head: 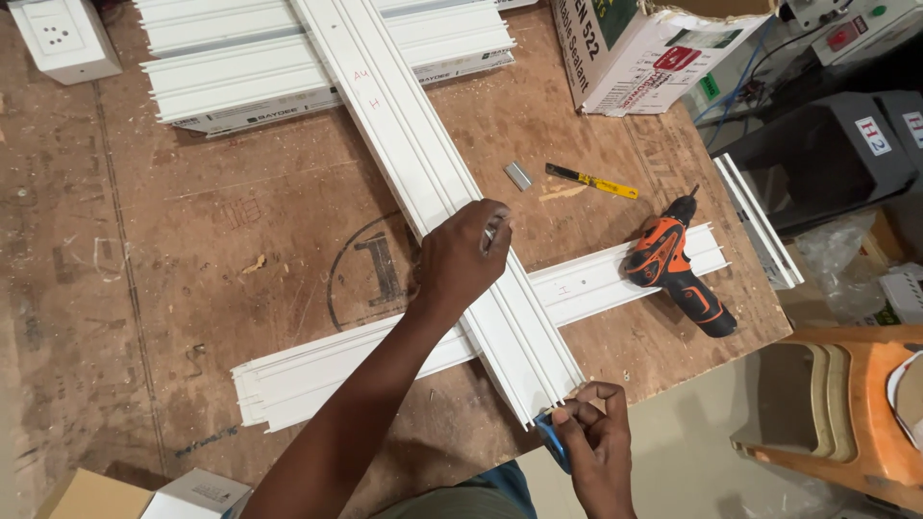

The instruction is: Assembling uPVC window frame profiles by measuring, marking, and drilling them to attach brackets with screws.

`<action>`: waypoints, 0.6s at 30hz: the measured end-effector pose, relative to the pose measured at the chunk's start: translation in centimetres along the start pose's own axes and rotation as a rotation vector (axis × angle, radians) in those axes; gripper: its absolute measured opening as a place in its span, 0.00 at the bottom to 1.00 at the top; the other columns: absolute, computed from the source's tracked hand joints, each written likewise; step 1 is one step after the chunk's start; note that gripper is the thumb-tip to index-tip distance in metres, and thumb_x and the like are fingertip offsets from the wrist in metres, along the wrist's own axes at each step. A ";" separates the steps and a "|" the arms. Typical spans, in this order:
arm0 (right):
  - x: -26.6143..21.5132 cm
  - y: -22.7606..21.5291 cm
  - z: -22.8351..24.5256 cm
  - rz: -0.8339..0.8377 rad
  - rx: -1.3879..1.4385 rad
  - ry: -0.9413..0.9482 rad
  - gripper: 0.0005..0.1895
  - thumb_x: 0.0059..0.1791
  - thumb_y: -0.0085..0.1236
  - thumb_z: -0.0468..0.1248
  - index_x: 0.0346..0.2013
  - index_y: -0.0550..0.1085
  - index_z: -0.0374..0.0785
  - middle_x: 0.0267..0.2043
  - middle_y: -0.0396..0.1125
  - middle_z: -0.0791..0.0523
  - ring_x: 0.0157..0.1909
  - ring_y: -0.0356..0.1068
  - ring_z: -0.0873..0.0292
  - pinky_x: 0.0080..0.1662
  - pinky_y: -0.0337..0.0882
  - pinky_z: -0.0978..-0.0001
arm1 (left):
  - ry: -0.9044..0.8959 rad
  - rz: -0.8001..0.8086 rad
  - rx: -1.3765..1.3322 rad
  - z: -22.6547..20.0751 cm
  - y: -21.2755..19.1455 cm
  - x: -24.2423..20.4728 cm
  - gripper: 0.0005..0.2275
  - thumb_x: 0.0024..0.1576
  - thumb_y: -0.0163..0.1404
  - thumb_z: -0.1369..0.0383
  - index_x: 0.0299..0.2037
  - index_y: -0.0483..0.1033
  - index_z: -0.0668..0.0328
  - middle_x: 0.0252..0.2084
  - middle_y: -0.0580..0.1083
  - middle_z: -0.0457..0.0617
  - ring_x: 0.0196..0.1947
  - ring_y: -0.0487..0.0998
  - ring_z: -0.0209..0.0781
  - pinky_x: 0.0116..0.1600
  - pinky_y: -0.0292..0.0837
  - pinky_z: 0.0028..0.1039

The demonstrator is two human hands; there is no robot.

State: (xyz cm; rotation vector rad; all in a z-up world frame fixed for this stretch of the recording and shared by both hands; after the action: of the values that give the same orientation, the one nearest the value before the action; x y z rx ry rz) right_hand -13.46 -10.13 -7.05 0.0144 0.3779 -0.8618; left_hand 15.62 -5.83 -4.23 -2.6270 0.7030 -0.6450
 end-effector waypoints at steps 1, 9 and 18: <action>0.0 -0.1 -0.2 0.003 -0.001 0.009 0.18 0.48 0.57 0.31 0.48 0.61 0.40 0.31 0.73 0.49 0.35 0.71 0.62 0.37 0.69 0.72 | -0.020 0.019 -0.055 0.1 0.0 -0.1 0.07 0.60 0.55 0.67 0.45 0.77 0.59 0.38 0.80 0.49 0.33 0.83 0.43 0.38 0.77 0.34; -0.9 -6.3 -7.3 0.013 0.004 0.086 0.18 0.46 0.58 0.28 0.48 0.63 0.37 0.34 0.77 0.44 0.39 0.75 0.59 0.43 0.73 0.69 | -0.274 0.253 -0.328 -1.8 -4.9 -6.4 0.12 0.61 0.53 0.64 0.52 0.77 0.56 0.44 0.80 0.50 0.40 0.80 0.39 0.41 0.79 0.29; -1.2 -22.5 -26.4 0.072 -0.041 -0.160 0.20 0.47 0.62 0.32 0.48 0.64 0.34 0.40 0.74 0.44 0.41 0.79 0.54 0.45 0.79 0.60 | -0.133 0.095 0.082 1.1 -10.9 -21.0 0.05 0.61 0.51 0.72 0.43 0.80 0.62 0.38 0.81 0.57 0.38 0.82 0.47 0.43 0.78 0.30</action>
State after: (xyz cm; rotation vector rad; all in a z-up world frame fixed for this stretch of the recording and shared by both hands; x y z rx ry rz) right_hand -39.23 -19.70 -28.15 -0.0780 0.2438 -0.7786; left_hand 4.07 14.60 -7.51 -2.5169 0.7394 -0.4572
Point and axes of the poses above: each hand's wrist, its own x-axis towards the middle knuckle, its own y-axis out of the palm, z = x × y, the point moved 2 cm from there along x, towards the middle knuckle
